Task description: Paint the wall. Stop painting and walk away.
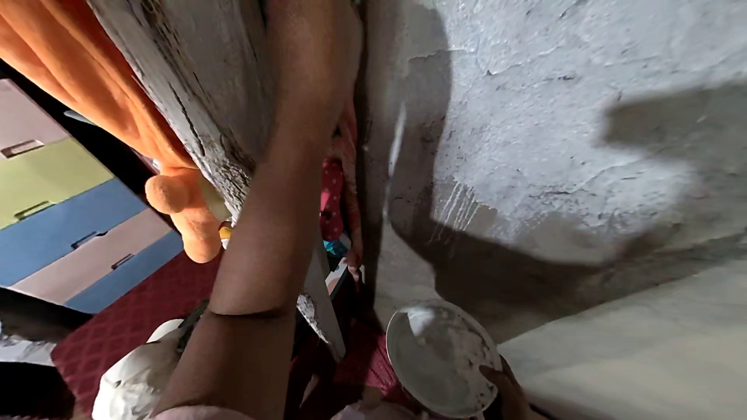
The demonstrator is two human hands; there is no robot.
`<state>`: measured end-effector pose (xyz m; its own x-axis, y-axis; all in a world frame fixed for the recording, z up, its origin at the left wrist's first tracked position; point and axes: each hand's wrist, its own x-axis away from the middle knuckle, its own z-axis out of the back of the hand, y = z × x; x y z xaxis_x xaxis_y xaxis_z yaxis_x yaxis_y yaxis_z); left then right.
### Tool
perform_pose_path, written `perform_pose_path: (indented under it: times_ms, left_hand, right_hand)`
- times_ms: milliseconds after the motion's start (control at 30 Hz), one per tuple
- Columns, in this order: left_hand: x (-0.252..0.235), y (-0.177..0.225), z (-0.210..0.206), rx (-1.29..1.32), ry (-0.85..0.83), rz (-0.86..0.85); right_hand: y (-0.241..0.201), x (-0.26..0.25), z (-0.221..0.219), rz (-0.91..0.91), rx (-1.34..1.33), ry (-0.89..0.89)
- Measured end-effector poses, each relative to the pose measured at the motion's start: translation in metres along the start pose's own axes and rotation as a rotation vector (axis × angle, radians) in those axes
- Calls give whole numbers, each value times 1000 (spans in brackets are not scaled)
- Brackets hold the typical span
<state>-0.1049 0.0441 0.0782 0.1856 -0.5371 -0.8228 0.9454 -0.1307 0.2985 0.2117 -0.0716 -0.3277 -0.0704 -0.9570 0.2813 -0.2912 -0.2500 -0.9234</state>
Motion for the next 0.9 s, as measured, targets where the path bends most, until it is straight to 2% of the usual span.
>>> perform_pose_path:
  times_ms: [33,100,233,267,333,400,467,533,667,800,867,900]
  left_hand:
    - [13,14,-3,-84,-110,116]
    - [50,14,-27,-167,-248,215]
    - [164,-22,-84,-97,-445,319]
    - [194,-32,-99,-95,-525,345]
    - [240,-44,-120,-117,-797,418]
    - [258,-48,-127,-128,-1025,455]
    - [248,-44,-122,-137,-1091,462]
    - [218,-38,-108,-122,-1016,445]
    - [163,-27,-69,-83,-702,329]
    - [147,-19,-47,-16,-324,187]
    - [159,-24,-61,-2,-323,201]
    - [174,-28,-74,-16,-381,236]
  right_hand:
    - [1,-1,1,4,-5,-7]
    - [2,-2,2,6,-14,-16]
    - [6,-3,5,2,-20,-3]
    - [6,-3,4,4,-19,-5]
    - [5,-2,2,6,-11,0]
    - [1,0,0,-1,3,6]
    - [-3,2,0,-5,22,14]
    - [-4,2,1,-4,26,13]
    - [-2,2,5,19,-15,15]
    - [4,3,7,10,-38,12]
    - [5,4,6,1,-34,12]
    - [1,6,3,-17,-22,23]
